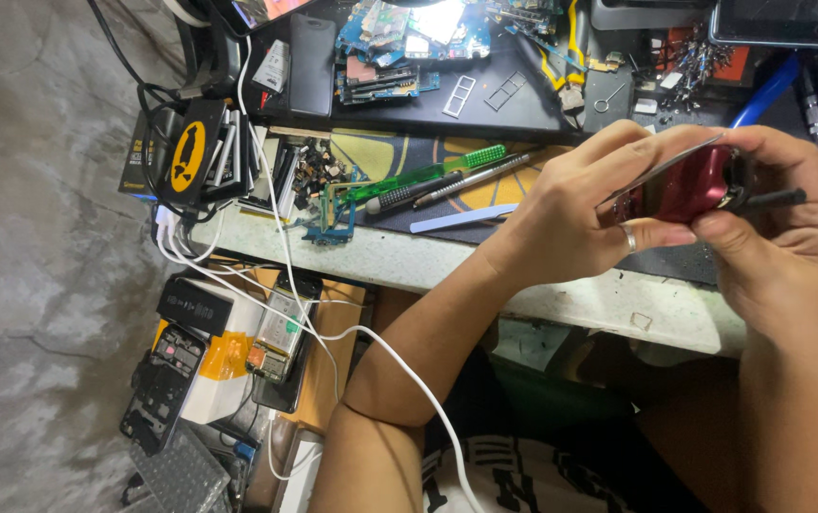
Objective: The person uses a metal prying tool to open the back cover of a red feature phone, then removes the battery and keypad assembly. The person repeats the process on a black feature phone, prying open the back and removing the battery and keypad.
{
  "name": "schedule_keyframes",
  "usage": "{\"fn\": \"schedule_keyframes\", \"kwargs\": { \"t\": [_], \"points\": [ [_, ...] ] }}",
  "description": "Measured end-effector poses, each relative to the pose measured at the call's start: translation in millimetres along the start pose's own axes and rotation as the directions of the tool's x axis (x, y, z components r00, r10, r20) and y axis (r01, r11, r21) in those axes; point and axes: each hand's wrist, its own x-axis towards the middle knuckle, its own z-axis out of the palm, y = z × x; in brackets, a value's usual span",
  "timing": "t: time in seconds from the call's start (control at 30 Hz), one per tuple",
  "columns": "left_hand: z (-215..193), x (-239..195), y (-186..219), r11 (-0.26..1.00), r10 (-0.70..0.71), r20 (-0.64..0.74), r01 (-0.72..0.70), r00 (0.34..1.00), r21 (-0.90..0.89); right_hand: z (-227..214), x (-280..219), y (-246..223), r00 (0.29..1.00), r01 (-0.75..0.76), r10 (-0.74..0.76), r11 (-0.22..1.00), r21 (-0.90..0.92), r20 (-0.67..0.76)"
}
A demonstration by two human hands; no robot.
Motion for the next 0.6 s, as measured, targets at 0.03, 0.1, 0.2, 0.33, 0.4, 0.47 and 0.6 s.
{"fn": "schedule_keyframes", "kwargs": {
  "t": [0.03, 0.1, 0.2, 0.33, 0.4, 0.47, 0.6],
  "points": [
    [0, -1, 0, 1.0, 0.021, -0.018, -0.021, 1.0, -0.007, 3, -1, 1, 1.0, 0.011, -0.011, 1.0, -0.004, -0.011],
    [1, -2, 0, 1.0, 0.012, -0.049, -0.013, 0.999, -0.019, 8, -2, 2, 0.999, 0.03, -0.031, 0.999, -0.013, -0.037],
    [4, -2, 0, 0.998, -0.046, -0.072, 0.044, 0.996, -0.033, 11, -2, 4, 0.996, 0.051, -0.052, 0.998, -0.029, -0.071],
    [5, -5, -1, 0.997, -0.075, -0.063, 0.073, 0.995, -0.037, 10, -6, 7, 0.992, 0.062, -0.068, 0.996, -0.056, -0.111],
    [6, -7, 0, 0.994, -0.106, -0.06, 0.104, 0.993, -0.038, 9, -9, 10, 0.989, 0.047, -0.055, 0.997, -0.059, -0.137],
    [5, -7, 0, 0.991, -0.127, -0.061, 0.124, 0.99, -0.045, 9, -12, 12, 0.986, 0.031, -0.037, 0.999, -0.04, -0.16],
    [5, -6, 1, 0.988, -0.141, -0.056, 0.137, 0.988, -0.078, 8, -14, 17, 0.984, 0.027, -0.028, 1.0, -0.007, -0.175]
  ]
}}
